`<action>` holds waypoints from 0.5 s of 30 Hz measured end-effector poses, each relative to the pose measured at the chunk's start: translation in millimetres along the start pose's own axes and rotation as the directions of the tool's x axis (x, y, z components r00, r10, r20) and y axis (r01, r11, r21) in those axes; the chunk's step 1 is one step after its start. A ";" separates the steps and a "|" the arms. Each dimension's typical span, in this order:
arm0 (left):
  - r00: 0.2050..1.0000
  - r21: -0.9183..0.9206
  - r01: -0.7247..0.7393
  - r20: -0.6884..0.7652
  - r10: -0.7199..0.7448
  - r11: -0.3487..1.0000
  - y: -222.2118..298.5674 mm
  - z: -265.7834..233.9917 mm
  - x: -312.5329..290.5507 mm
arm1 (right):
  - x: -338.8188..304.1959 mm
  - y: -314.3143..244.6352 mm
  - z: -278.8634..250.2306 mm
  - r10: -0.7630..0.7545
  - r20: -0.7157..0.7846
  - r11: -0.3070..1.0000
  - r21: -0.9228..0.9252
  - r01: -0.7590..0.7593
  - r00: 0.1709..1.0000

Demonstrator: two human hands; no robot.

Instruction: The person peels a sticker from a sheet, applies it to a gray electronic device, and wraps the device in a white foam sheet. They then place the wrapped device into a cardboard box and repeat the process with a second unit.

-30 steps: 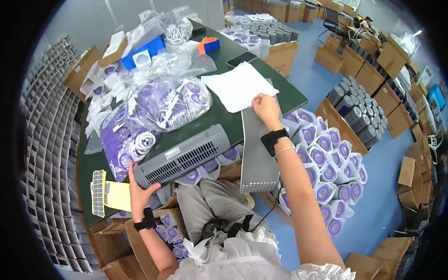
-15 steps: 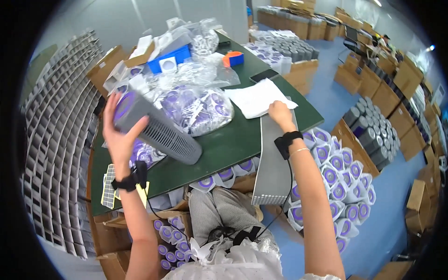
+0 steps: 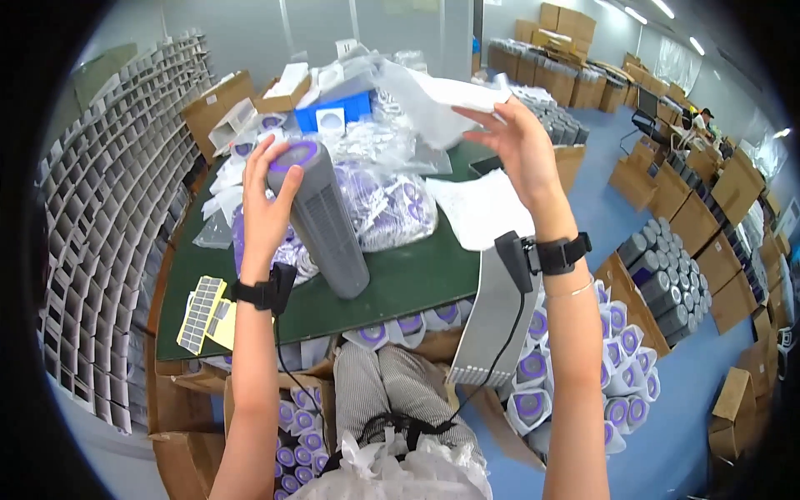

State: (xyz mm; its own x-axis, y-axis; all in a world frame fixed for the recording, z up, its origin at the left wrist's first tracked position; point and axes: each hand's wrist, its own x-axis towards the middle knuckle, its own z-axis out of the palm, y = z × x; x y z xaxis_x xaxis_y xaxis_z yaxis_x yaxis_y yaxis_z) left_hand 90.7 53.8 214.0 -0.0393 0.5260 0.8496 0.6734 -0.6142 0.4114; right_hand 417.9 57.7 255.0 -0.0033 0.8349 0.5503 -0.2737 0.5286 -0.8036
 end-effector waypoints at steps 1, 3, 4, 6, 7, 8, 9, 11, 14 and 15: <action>0.998 0.021 -0.049 0.025 0.049 0.999 3.7 -7.6 3.1 | 1.5 -3.1 10.0 0.002 0.065 0.987 0.161 -0.013 0.998; 0.993 0.010 -0.065 0.098 0.064 0.998 16.3 -25.3 15.0 | 2.9 -12.9 30.9 -0.015 0.077 0.972 0.234 -0.003 0.997; 0.980 -0.006 -0.067 0.187 0.067 0.998 22.5 -33.1 20.5 | 5.0 -16.4 39.4 -0.017 0.059 0.948 0.318 -0.003 0.998; 0.969 -0.195 0.006 0.244 0.042 0.981 31.0 -38.5 37.2 | 14.8 -16.3 49.7 -0.036 0.140 0.940 0.341 -0.014 0.989; 0.945 -0.390 0.192 0.322 -0.062 0.900 37.0 -39.2 42.6 | 18.8 -17.0 54.9 -0.040 0.205 0.932 0.359 -0.037 0.978; 0.899 -0.549 0.369 0.416 -0.138 0.750 41.4 -40.6 47.3 | 21.0 -19.2 59.7 -0.027 0.325 0.908 0.403 -0.112 0.945; 0.908 -0.654 0.410 0.358 -0.217 0.636 35.3 -34.6 49.3 | 26.4 -16.4 61.6 -0.051 0.361 0.909 0.403 -0.107 0.931; 0.927 -0.830 0.370 0.301 -0.224 0.417 61.8 -39.5 57.3 | 33.5 -11.9 69.7 -0.029 0.350 0.908 0.401 -0.122 0.936; 0.925 -0.903 0.376 0.353 -0.139 0.208 39.9 -58.6 63.7 | 37.8 -11.2 93.1 -0.040 0.307 0.939 0.337 -0.069 0.951; 0.907 -0.875 0.415 0.374 -0.196 0.250 35.9 -63.1 63.5 | 42.8 -8.9 97.2 -0.080 0.345 0.933 0.355 -0.051 0.935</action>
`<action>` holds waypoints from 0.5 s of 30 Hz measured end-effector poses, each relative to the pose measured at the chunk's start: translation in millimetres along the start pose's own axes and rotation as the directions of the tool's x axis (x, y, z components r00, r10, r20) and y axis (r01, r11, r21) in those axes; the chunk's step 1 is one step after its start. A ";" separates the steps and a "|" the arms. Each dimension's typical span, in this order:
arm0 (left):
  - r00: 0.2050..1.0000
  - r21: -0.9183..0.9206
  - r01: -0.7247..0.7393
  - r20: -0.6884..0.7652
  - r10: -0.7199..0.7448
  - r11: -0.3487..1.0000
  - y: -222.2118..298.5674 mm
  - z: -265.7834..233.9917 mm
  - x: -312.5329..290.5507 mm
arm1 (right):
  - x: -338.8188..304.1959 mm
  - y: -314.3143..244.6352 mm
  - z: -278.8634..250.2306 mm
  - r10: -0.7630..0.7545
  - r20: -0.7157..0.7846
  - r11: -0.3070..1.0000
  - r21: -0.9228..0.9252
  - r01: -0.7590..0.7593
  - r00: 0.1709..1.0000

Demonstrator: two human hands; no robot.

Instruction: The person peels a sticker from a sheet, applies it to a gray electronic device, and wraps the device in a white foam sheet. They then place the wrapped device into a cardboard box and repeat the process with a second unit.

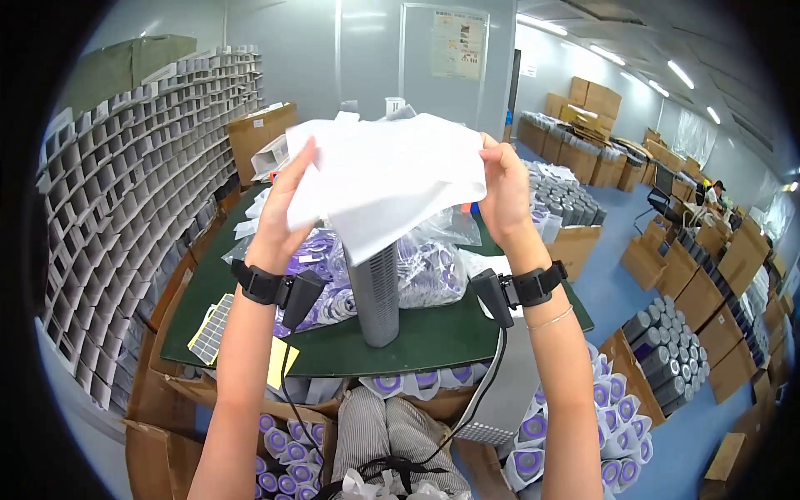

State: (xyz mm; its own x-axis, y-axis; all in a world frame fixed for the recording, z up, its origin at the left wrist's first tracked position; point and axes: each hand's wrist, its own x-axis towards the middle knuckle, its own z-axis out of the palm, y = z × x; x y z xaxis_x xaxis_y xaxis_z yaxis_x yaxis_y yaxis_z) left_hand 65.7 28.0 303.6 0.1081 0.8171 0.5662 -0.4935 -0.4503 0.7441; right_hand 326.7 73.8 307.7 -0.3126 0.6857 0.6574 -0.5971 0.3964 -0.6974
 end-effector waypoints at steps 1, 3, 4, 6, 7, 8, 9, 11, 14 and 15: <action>0.998 0.049 0.042 -0.052 -0.039 0.998 2.6 -6.0 -1.0 | 4.5 1.6 1.3 -0.001 0.011 1.000 0.000 0.001 1.000; 0.997 0.045 0.046 -0.066 -0.043 0.998 8.2 -19.1 2.9 | 11.2 4.7 5.9 -0.022 -0.170 0.972 -0.232 -0.018 0.985; 0.994 0.138 0.080 -0.084 -0.069 0.987 10.2 -23.1 4.5 | 14.7 5.4 13.2 -0.043 -0.240 0.979 -0.204 -0.007 0.970; 0.993 0.263 0.075 -0.107 -0.049 0.962 5.4 -27.1 13.7 | 27.9 3.5 -0.3 -0.114 -0.281 0.923 -0.384 -0.003 0.953; 0.993 0.265 0.073 -0.108 -0.045 0.962 7.0 -29.7 19.1 | 37.3 3.7 -3.1 -0.190 -0.305 0.842 -0.539 -0.004 0.933; 0.989 0.458 0.003 -0.134 0.066 0.889 9.7 -31.8 26.0 | 46.8 3.9 -4.9 -0.289 -0.253 0.789 -0.609 0.080 0.923; 0.974 0.635 -0.050 -0.141 0.179 0.771 12.7 -36.4 32.6 | 59.9 8.1 -5.2 -0.286 -0.251 0.792 -0.605 0.081 0.925; 0.947 0.607 -0.104 -0.181 0.265 0.788 9.6 -31.0 50.7 | 81.6 9.3 -6.4 -0.673 -0.105 0.219 -0.974 0.061 0.732; 0.917 0.488 -0.132 -0.270 0.293 0.863 5.5 -24.0 67.7 | 90.3 11.4 37.3 -0.600 0.181 0.065 -0.960 0.273 0.779; 0.916 0.488 -0.135 -0.270 0.297 0.862 3.5 -19.3 69.4 | 89.9 16.3 52.4 -0.435 0.151 0.129 -0.965 0.228 0.888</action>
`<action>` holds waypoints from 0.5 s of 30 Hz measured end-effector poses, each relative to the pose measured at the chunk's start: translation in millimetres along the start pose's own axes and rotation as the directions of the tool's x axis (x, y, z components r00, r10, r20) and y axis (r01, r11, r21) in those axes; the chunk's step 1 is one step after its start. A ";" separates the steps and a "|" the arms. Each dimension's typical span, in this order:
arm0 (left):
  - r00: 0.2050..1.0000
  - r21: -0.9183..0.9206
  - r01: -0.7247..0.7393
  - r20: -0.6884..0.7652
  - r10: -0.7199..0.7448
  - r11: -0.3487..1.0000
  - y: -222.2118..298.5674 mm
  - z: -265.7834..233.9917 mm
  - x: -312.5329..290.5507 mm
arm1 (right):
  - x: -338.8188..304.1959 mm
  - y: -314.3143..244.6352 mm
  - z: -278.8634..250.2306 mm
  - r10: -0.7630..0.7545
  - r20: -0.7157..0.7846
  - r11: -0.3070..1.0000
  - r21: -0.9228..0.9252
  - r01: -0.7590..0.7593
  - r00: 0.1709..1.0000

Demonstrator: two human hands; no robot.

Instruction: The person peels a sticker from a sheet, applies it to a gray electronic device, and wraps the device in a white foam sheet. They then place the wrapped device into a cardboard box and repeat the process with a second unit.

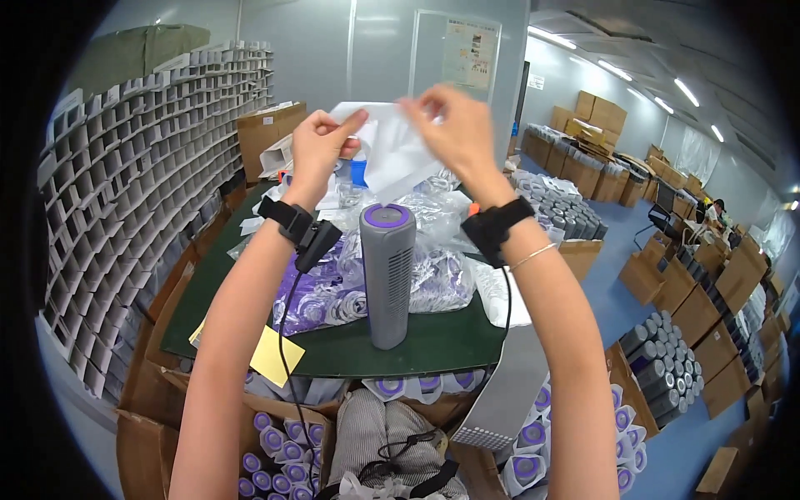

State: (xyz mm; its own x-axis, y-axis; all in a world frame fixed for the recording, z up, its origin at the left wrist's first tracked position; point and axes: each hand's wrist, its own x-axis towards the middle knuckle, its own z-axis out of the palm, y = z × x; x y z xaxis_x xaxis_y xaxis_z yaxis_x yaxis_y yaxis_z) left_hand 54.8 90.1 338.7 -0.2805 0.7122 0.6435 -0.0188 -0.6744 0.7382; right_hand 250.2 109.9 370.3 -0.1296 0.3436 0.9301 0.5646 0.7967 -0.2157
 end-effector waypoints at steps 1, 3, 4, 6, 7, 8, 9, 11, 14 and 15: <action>0.999 -0.036 0.023 0.023 -0.022 0.999 -5.3 3.8 -2.3 | -4.2 -7.9 10.9 0.076 0.189 0.996 0.025 -0.082 0.979; 0.997 -0.109 0.042 0.069 -0.035 0.993 -11.7 7.3 -6.8 | -7.3 -10.0 25.5 0.130 0.336 0.980 0.101 -0.172 0.933; 0.997 -0.114 0.046 0.075 -0.038 0.992 -13.4 8.2 -9.2 | -8.0 -6.9 28.1 0.157 0.386 0.962 0.150 -0.229 0.909; 0.994 -0.131 0.071 0.091 -0.060 0.989 -17.7 4.8 -12.5 | -11.6 1.0 30.8 0.224 0.391 0.923 0.209 -0.323 0.893; 0.997 -0.029 0.014 0.074 -0.012 0.999 -27.7 -1.4 -10.1 | -13.0 5.3 32.5 0.283 0.402 0.871 0.273 -0.409 0.871; 0.997 -0.028 0.017 0.071 -0.015 0.999 -33.7 -7.3 -8.8 | -15.1 10.2 33.3 0.283 0.405 0.870 0.273 -0.411 0.869; 0.991 0.219 -0.131 0.050 0.123 0.967 -36.9 -13.1 -7.9 | -17.2 12.7 33.0 0.295 0.361 0.898 0.212 -0.386 0.885; 0.965 0.455 -0.256 0.062 0.256 0.853 -42.7 -23.2 -4.9 | -19.2 17.6 33.7 0.304 0.317 0.920 0.149 -0.364 0.898; 0.991 0.479 -0.132 0.052 0.122 0.868 -50.1 -31.5 -2.7 | -19.9 23.8 39.2 0.423 0.217 0.863 0.199 -0.464 0.880; 0.971 0.526 -0.211 0.014 0.239 0.824 -54.0 -30.8 -3.5 | -20.1 24.8 39.9 0.475 0.245 0.794 0.296 -0.531 0.845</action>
State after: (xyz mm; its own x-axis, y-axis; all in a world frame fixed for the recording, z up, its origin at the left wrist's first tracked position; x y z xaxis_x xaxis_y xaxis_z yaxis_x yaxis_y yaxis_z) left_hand 27.3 118.0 290.3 -0.2631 0.5330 0.8042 0.5488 -0.6028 0.5791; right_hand 234.3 142.6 334.4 -0.0410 0.7904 0.6112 0.2757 0.5969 -0.7535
